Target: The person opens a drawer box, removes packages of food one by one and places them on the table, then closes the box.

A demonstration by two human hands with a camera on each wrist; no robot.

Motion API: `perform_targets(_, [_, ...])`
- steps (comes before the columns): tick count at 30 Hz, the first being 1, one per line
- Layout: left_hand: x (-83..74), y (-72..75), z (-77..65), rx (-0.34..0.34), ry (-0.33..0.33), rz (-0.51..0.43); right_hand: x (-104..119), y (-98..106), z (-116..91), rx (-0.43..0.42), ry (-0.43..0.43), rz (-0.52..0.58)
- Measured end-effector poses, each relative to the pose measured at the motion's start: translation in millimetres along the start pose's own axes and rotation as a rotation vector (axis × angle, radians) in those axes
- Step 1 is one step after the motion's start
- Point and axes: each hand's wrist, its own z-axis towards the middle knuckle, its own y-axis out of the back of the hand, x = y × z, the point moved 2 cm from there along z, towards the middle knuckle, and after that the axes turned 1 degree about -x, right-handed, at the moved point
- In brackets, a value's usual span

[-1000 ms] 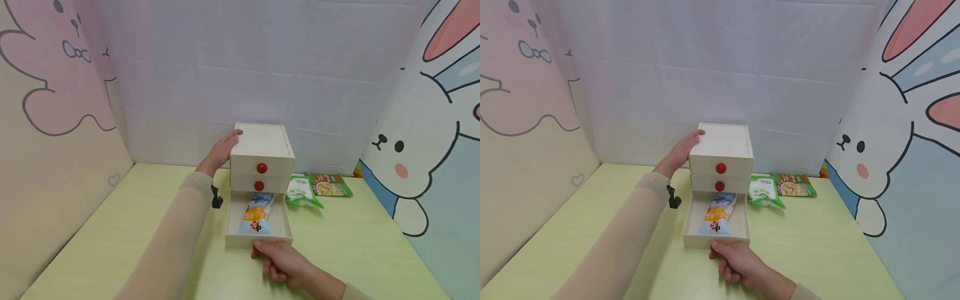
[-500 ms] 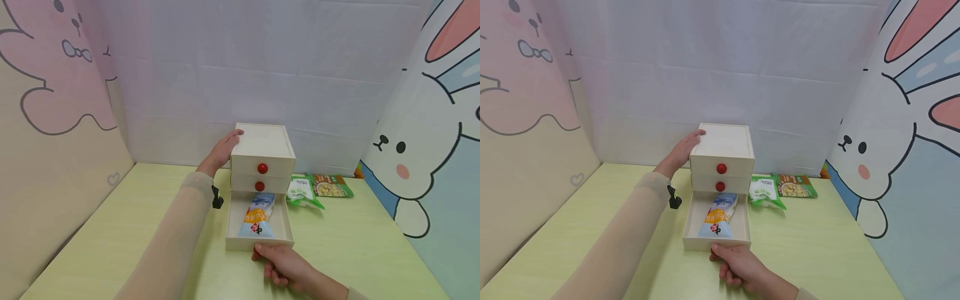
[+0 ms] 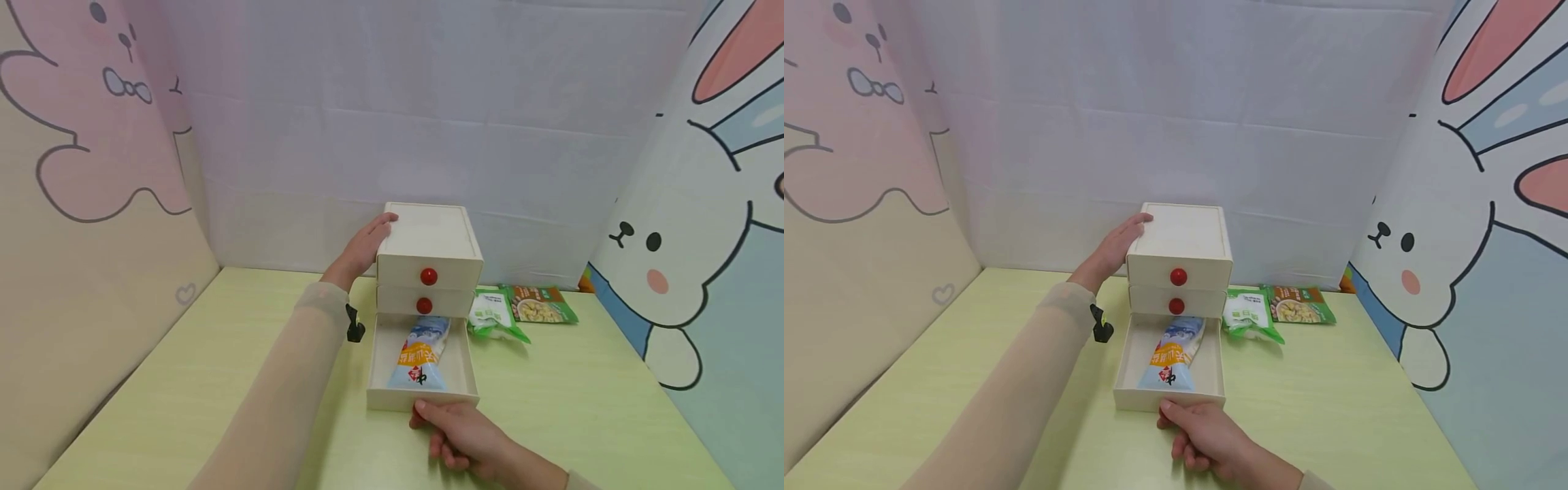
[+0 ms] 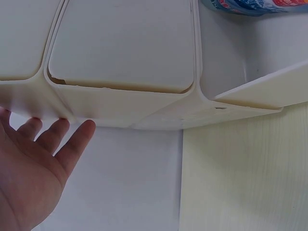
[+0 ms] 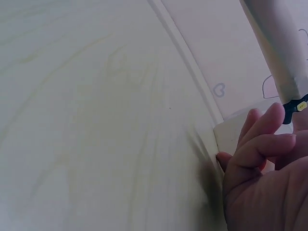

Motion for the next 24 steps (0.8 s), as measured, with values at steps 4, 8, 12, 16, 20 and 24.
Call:
perform_targets(4, [0.1, -0.4, -1.0, 0.002, 0.004, -0.004, 7, 3, -7, 0.026, -0.021, -0.116])
perform_targets(8, [-0.6, -0.6, -1.4, 0.004, 0.003, -0.009, 28, 10, -18, 0.040, -0.007, -0.278])
perform_targets(12, [-0.6, 0.3, -1.6, 0.006, 0.002, -0.007, 58, 20, -21, -0.022, 0.050, -0.378])
perform_targets(16, [-0.8, 1.3, -0.9, 0.008, -0.004, -0.006, 84, 30, -15, -0.157, 0.099, -0.476])
perform_targets(20, [-0.3, 1.6, -1.0, 0.006, -0.003, -0.016, 99, 38, 0, -0.283, 0.124, -0.573])
perform_targets(24, [-1.0, 0.7, -1.8, 0.008, 0.004, -0.019, 102, 44, 18, -0.361, 0.087, -0.670])
